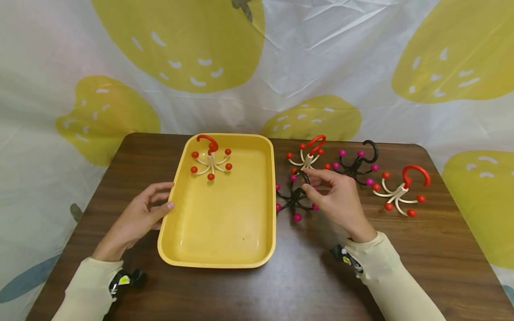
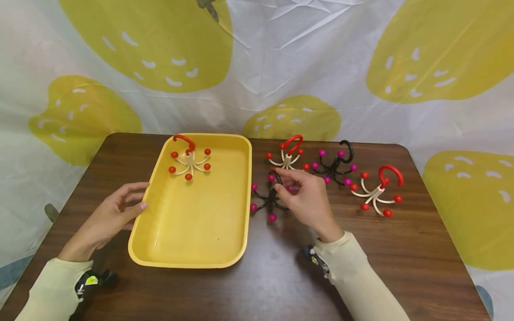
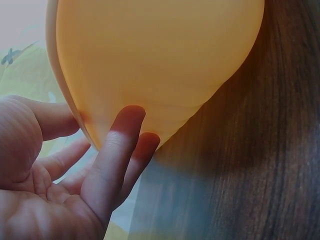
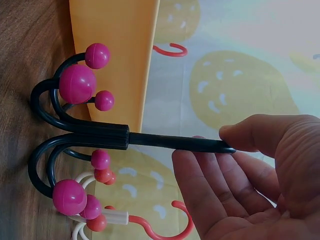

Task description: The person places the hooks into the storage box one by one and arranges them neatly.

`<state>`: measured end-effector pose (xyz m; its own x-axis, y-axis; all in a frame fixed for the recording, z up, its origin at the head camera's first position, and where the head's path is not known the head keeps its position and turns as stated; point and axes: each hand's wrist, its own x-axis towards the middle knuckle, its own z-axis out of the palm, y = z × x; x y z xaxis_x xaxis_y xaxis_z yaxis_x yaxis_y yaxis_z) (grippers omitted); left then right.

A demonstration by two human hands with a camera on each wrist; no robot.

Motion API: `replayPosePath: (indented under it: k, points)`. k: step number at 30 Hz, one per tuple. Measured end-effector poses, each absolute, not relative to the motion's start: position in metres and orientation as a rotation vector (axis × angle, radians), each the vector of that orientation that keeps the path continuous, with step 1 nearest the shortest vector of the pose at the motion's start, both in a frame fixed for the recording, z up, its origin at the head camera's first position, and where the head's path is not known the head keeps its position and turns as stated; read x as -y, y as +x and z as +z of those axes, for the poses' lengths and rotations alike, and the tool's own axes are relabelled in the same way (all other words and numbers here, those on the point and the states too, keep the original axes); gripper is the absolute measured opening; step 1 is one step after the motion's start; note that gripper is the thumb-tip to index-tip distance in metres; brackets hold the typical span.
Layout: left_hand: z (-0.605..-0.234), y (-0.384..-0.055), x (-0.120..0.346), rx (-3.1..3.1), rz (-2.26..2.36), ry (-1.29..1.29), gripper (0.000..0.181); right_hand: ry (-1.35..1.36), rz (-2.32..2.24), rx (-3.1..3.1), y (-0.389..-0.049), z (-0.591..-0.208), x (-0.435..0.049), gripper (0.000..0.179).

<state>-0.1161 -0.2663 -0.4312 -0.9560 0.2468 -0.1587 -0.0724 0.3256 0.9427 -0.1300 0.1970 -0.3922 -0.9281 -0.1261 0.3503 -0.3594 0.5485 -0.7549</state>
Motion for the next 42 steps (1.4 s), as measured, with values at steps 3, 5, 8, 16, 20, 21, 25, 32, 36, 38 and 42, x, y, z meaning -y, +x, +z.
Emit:
replayPosePath:
  k: [3,5,8,16,20,21,25,32,36,38,42]
  points:
    - [-0.431,-0.117,0.266,-2.312,1.684,0.158,0.059,0.403,1.305,2.522,-0.131,-0.392,-0.198,0.032]
    - [-0.431,-0.117,0.265,-2.309,1.686,0.157,0.059,0.401,1.301,2.515,-0.132,-0.391,-0.198,0.032]
    - [-0.431,-0.117,0.265,-2.306,1.682,0.156,0.059,0.402,1.305,2.504,-0.132,-0.389,-0.198,0.032]
    - [-0.430,-0.120,0.267,-2.289,1.676,0.165,0.060,0.387,1.303,2.482,-0.134,-0.376,-0.201,0.031]
    - [-0.431,-0.122,0.267,-2.287,1.686,0.183,0.060,0.372,1.296,2.447,-0.135,-0.367,-0.204,0.030]
    - [-0.431,-0.122,0.267,-2.287,1.689,0.187,0.059,0.371,1.298,2.438,-0.136,-0.365,-0.204,0.030]
    - [-0.432,-0.122,0.268,-2.276,1.701,0.190,0.059,0.370,1.289,2.422,-0.141,-0.357,-0.203,0.031]
    - [-0.432,-0.120,0.270,-2.254,1.717,0.192,0.059,0.391,1.232,2.403,-0.147,-0.345,-0.196,0.029]
    - [-0.433,-0.120,0.270,-2.244,1.723,0.184,0.059,0.386,1.267,2.385,-0.151,-0.339,-0.192,0.029]
    - [-0.433,-0.120,0.270,-2.238,1.726,0.180,0.058,0.381,1.306,2.378,-0.153,-0.337,-0.189,0.029]
    - [-0.435,-0.120,0.269,-2.228,1.731,0.177,0.058,0.385,1.361,2.369,-0.158,-0.336,-0.184,0.029]
